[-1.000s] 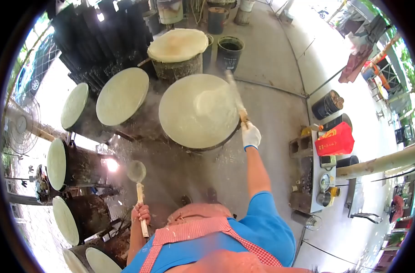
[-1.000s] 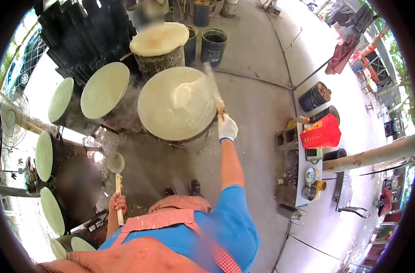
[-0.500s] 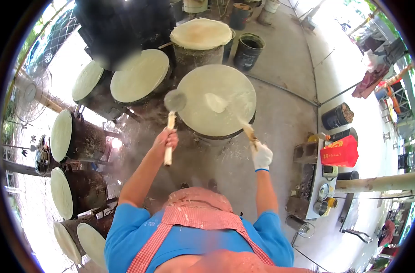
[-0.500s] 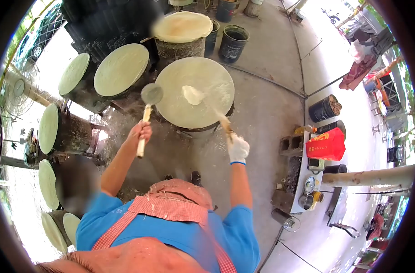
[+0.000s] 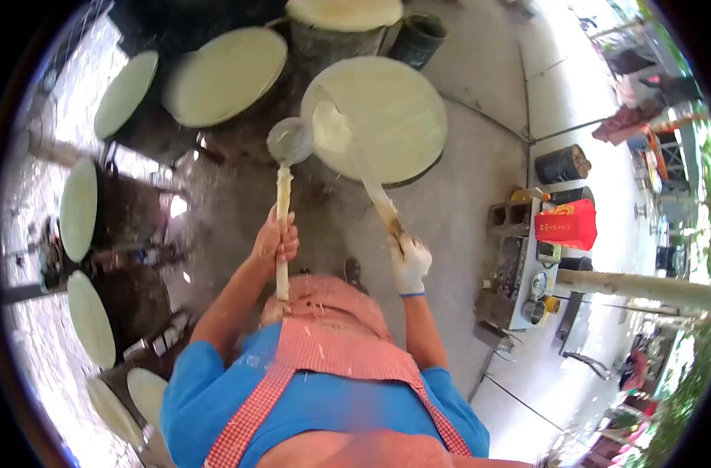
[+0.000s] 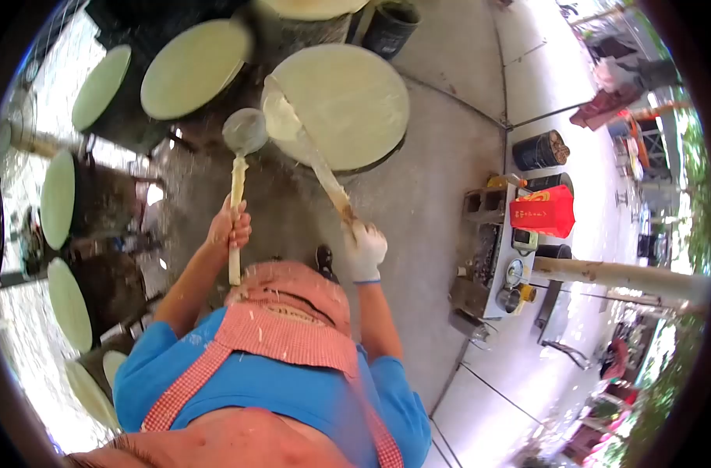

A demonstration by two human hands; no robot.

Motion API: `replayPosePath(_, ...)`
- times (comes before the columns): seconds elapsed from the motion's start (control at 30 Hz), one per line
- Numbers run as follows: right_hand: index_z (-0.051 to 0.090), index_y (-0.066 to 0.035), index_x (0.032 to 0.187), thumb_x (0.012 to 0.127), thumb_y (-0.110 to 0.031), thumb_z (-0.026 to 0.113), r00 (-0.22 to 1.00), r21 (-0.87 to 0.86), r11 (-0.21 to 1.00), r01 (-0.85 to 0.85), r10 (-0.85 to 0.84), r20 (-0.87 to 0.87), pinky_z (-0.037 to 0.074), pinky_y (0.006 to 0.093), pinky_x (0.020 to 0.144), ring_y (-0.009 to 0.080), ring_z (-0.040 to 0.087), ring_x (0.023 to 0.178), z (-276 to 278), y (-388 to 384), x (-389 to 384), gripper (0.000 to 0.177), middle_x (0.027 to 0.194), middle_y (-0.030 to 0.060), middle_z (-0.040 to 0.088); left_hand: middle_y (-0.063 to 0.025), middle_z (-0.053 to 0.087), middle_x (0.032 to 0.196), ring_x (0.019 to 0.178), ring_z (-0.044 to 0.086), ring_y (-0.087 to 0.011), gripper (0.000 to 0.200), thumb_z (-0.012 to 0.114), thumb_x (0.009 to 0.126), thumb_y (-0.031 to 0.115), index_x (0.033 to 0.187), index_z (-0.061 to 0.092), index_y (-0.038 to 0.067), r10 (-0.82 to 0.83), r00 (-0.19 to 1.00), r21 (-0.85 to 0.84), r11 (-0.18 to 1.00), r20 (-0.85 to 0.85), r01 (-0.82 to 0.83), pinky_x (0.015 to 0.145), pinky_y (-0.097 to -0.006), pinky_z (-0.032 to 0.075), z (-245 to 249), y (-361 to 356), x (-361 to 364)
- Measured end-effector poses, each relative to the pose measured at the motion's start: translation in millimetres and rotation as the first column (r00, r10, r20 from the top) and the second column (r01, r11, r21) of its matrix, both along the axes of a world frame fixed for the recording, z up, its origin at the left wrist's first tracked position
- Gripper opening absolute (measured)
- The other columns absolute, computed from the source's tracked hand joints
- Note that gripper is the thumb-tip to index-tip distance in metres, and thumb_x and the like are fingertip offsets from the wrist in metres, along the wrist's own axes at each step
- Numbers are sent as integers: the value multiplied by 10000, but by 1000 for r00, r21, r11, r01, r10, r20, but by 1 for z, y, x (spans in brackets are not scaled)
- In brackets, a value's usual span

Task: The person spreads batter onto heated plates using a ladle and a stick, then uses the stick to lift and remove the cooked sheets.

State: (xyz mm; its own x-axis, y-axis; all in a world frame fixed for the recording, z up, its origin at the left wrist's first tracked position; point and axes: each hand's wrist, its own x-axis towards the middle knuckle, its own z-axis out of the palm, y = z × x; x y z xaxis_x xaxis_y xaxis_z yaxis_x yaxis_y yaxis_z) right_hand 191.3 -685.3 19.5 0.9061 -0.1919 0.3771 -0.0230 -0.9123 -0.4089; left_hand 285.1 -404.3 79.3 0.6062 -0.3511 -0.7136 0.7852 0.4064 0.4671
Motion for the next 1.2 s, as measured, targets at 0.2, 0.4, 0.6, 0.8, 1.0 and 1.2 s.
replayPosePath(0.2, 635, -64, 1006, 769, -231, 686, 996, 81, 995, -54, 48, 79, 501, 378, 626, 297, 642, 720, -12, 76, 23, 295, 946, 166, 663, 21, 323, 572, 397, 320, -56, 164, 456, 938, 235, 849, 451, 98, -96, 864, -721, 601, -494, -345, 294, -217, 324, -42, 74, 8)
replayPosePath(0.4, 622, 22, 1008, 849, -230, 620, 970, 468, 884, -20, 130, -205, 432, 288, 474, 164, 558, 537, -23, 131, 64, 297, 711, 86, 612, 30, 308, 571, 372, 268, -42, 99, 431, 958, 254, 909, 474, 179, 49, 945, -841, 443, -324, -312, 279, -181, 242, -36, 160, -20)
replayPosePath(0.6, 634, 15, 993, 851, -236, 615, 874, 685, 720, -106, 396, -282, 289, 228, 362, 40, 390, 424, -36, 203, 181, 288, 556, -36, 458, 32, 294, 562, 376, 258, -39, 63, 463, 940, 205, 879, 457, 218, 407, 863, -676, 547, -300, -493, 277, -172, 239, -42, 232, -60)
replayPosePath(0.8, 664, 40, 874, 803, -254, 637, 761, 589, 745, -313, 568, -314, 374, 293, 476, 94, 461, 500, -19, 312, 298, 304, 579, 10, 533, 31, 303, 487, 358, 292, -63, 339, 454, 928, 281, 644, 359, 124, 460, 565, -512, 249, -685, -822, 292, -208, 263, -91, 283, -66)
replayPosePath(1.0, 636, 12, 836, 814, -396, 569, 799, 281, 882, -378, 464, -383, 463, 415, 699, 336, 632, 791, -11, 389, 466, 414, 818, 213, 648, 21, 319, 509, 378, 306, -80, 307, 420, 943, 271, 709, 432, 73, 596, 435, -590, -82, -675, -803, 322, -233, 264, -38, 314, -42)
replayPosePath(1.2, 624, -48, 846, 836, -422, 545, 799, -23, 868, -497, 446, -403, 463, 455, 689, 392, 610, 788, 16, 416, 511, 383, 807, 211, 638, 0, 327, 571, 430, 345, -81, 299, 366, 975, 227, 1127, 510, 13, 726, 379, -648, -120, -574, -752, 358, -247, 315, -46, 344, -1)
